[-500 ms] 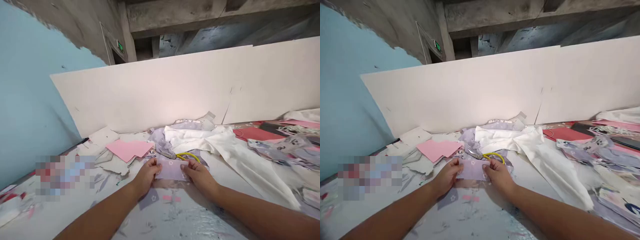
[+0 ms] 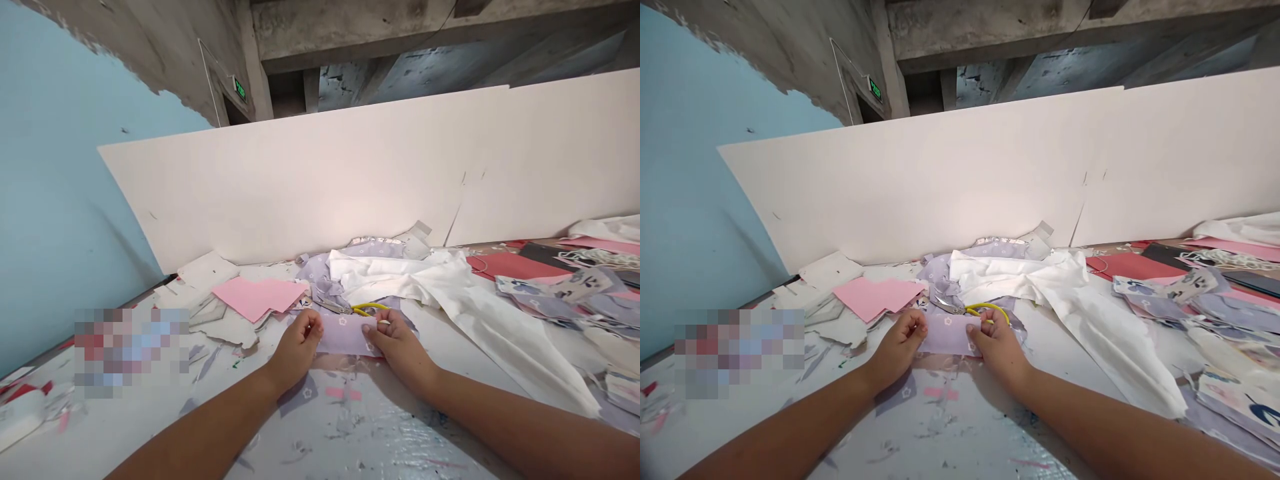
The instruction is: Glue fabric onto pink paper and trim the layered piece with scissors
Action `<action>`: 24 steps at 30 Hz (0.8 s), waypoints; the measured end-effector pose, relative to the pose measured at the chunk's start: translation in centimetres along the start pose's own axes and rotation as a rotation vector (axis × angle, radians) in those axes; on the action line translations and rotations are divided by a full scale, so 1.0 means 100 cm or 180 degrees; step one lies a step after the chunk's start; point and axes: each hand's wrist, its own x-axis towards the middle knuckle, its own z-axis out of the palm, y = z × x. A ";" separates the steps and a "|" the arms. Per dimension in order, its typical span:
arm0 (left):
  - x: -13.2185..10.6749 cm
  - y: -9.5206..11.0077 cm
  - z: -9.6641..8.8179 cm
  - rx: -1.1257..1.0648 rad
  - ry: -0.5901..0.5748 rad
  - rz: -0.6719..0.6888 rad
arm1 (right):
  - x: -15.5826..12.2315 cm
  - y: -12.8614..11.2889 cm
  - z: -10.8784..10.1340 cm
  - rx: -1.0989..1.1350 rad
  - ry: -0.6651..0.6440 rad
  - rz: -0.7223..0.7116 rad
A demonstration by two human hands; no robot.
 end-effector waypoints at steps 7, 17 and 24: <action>0.002 0.003 -0.002 -0.0436 -0.0132 -0.0578 | 0.002 0.005 -0.003 -0.0235 -0.0128 -0.0250; 0.005 -0.003 -0.007 -0.0494 -0.0154 -0.0604 | 0.002 0.002 -0.003 -0.0345 -0.0075 -0.0115; 0.005 -0.006 -0.007 -0.0463 -0.0104 -0.0591 | 0.004 0.003 -0.004 -0.0183 0.0242 -0.0309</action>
